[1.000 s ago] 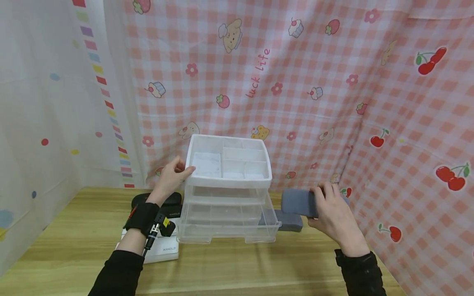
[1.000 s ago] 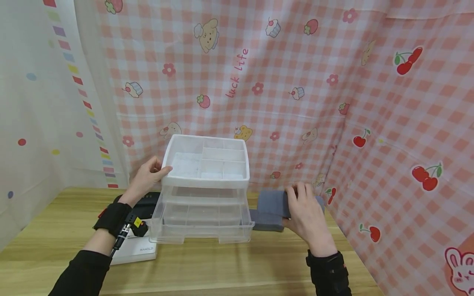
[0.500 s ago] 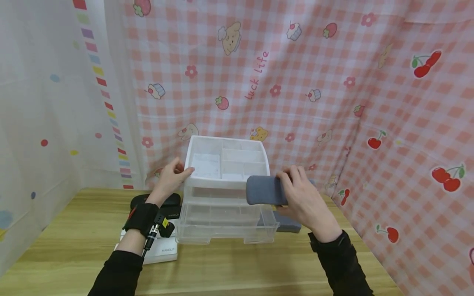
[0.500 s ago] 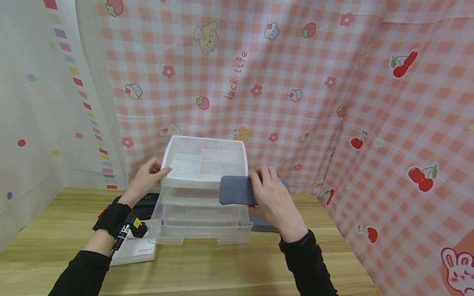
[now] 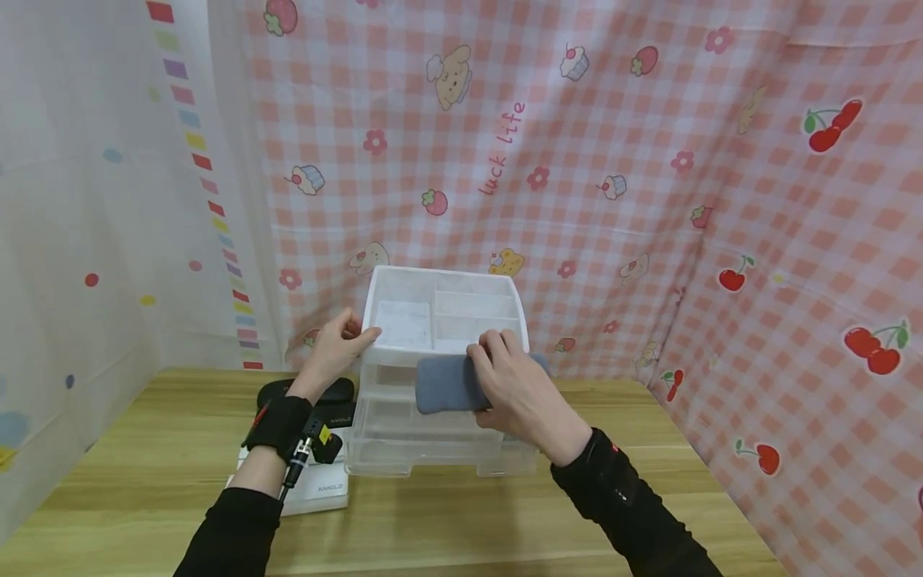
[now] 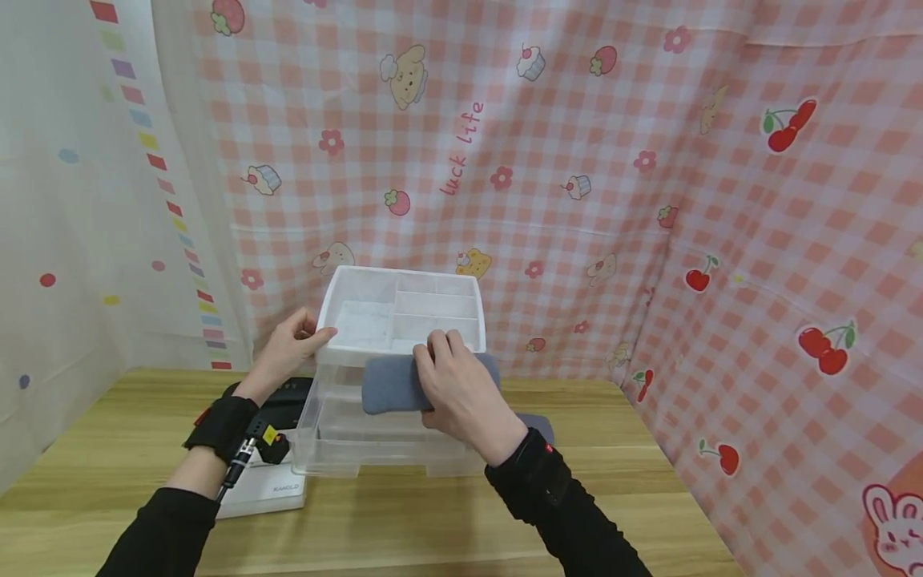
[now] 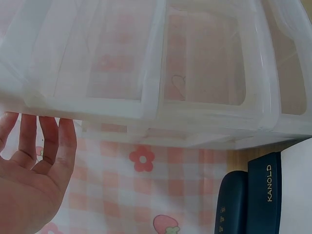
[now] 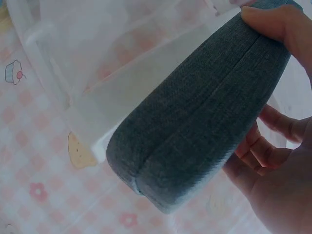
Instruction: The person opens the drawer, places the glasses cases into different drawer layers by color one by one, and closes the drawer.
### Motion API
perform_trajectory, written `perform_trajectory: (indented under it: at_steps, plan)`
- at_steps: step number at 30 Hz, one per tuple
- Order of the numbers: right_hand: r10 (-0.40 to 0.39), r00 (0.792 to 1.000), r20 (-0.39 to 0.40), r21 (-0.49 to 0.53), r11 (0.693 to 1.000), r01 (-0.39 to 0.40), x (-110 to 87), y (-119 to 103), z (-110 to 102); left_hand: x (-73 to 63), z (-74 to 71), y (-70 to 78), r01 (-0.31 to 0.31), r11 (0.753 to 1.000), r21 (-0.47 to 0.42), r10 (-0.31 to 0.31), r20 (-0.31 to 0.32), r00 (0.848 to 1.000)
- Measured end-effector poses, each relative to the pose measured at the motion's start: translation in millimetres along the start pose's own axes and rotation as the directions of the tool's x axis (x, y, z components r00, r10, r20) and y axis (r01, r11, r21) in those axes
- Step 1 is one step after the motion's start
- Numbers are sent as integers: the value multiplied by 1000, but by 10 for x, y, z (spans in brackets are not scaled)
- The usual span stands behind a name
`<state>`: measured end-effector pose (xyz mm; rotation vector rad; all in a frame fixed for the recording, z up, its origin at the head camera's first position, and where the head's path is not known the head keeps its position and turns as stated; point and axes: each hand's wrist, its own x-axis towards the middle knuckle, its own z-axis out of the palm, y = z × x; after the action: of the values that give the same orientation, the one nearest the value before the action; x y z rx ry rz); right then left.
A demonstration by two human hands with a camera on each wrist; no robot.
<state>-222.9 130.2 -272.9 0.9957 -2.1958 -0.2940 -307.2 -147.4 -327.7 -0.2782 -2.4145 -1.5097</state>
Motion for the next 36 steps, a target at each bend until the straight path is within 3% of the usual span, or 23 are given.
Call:
perform_trajectory:
  at_steps: [6, 11, 17, 23, 28, 33, 36]
  plan:
    - [-104, 990, 95, -50, 993, 109, 136, -30, 58, 7, 11, -17, -6, 1000, 3, 6, -3, 1000]
    - [-201, 959, 202, -81, 972, 221, 198, -137, 157, 8, 26, -13, 5, 1000, 13, -5, 6, 1000]
    - [-237, 933, 271, -145, 948, 283, 239, -218, 234, -5, 15, 2, 9, 1000, 12, -9, 8, 1000]
    - [-225, 879, 420, 12, 970, 242, 282, -211, 280, -14, -7, 7, 9, 1000, 23, -9, 4, 1000]
    - [-219, 859, 463, 150, 974, 167, 281, -194, 277, -20, -9, -3, 3, 1000, 21, -3, 2, 1000]
    - [-242, 865, 439, 260, 956, 135, 308, -168, 150, -17, -3, 2, 6, 1000, 29, -6, 5, 1000]
    - [-273, 849, 452, 397, 914, 82, 334, -174, 80, -11, 1, 2, 9, 1000, 28, -9, 2, 1000]
